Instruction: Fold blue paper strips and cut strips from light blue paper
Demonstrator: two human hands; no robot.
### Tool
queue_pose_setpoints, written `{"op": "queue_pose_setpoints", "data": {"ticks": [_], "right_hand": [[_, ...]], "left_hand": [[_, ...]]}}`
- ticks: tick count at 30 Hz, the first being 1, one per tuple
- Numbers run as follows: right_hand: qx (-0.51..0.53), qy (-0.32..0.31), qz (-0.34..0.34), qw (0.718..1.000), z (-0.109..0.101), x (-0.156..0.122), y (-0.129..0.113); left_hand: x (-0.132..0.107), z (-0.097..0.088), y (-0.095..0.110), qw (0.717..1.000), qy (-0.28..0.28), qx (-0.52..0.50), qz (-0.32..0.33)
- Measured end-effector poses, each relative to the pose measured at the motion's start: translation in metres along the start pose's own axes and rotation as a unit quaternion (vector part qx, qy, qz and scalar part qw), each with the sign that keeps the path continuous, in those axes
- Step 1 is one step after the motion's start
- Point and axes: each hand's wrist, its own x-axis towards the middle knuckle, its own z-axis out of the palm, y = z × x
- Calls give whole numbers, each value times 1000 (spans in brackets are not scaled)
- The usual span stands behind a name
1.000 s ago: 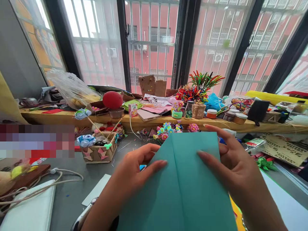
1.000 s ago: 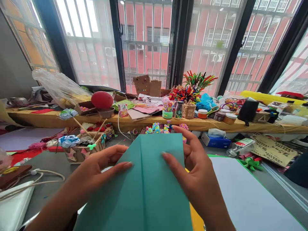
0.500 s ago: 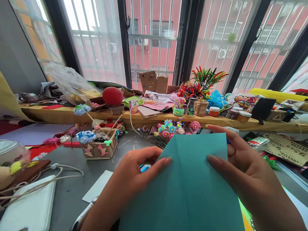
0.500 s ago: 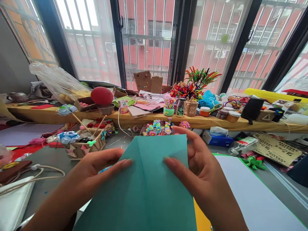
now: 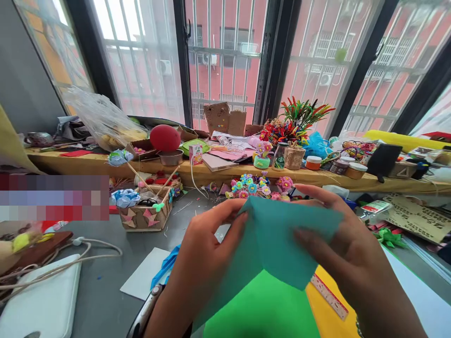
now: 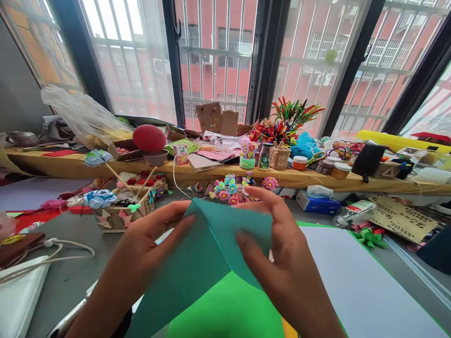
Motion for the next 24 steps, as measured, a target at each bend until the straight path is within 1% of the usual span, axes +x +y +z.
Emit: {"op": "queue_pose_setpoints", "data": {"ticks": [1,2,3,5,6,7,8,9,11,13,16,18,21,24], "right_hand": [[-55,17,-43,997,1,1,0],[-119,45,-89,988,2,3,-1],[-186,78,-134,970,3,4,-3],[-307,137,-204,919,7,8,-8],[-353,152,-228,894,9,9,-11],[-382,154,-246,877,11,9,-14],[-397,150,-258,868,13,9,-17],[-403,147,-264,864,15,8,-19],[-398,146,-266,866,16,6,-21],[-378,133,-264,877,16,3,-21],[-346,79,-254,900,14,2,-21],[-335,60,-253,906,12,2,-21],[-337,55,-260,903,10,2,-22],[-344,43,-266,900,9,0,-23]], "left_hand": [[-1,0,0,1000,7,15,9],[-1,0,0,999,18,34,21],[-2,1,0,997,28,58,36],[-4,3,1,991,47,107,71],[-5,5,2,986,55,129,89],[-6,8,2,982,62,147,103],[-7,10,3,978,67,162,111],[-8,12,4,976,70,172,115],[-10,16,7,972,79,181,125],[-13,19,9,970,86,183,135],[-18,18,12,966,94,188,150],[-20,17,13,964,107,187,157],[-22,16,15,962,146,170,158],[-23,17,17,954,201,159,155]]}}
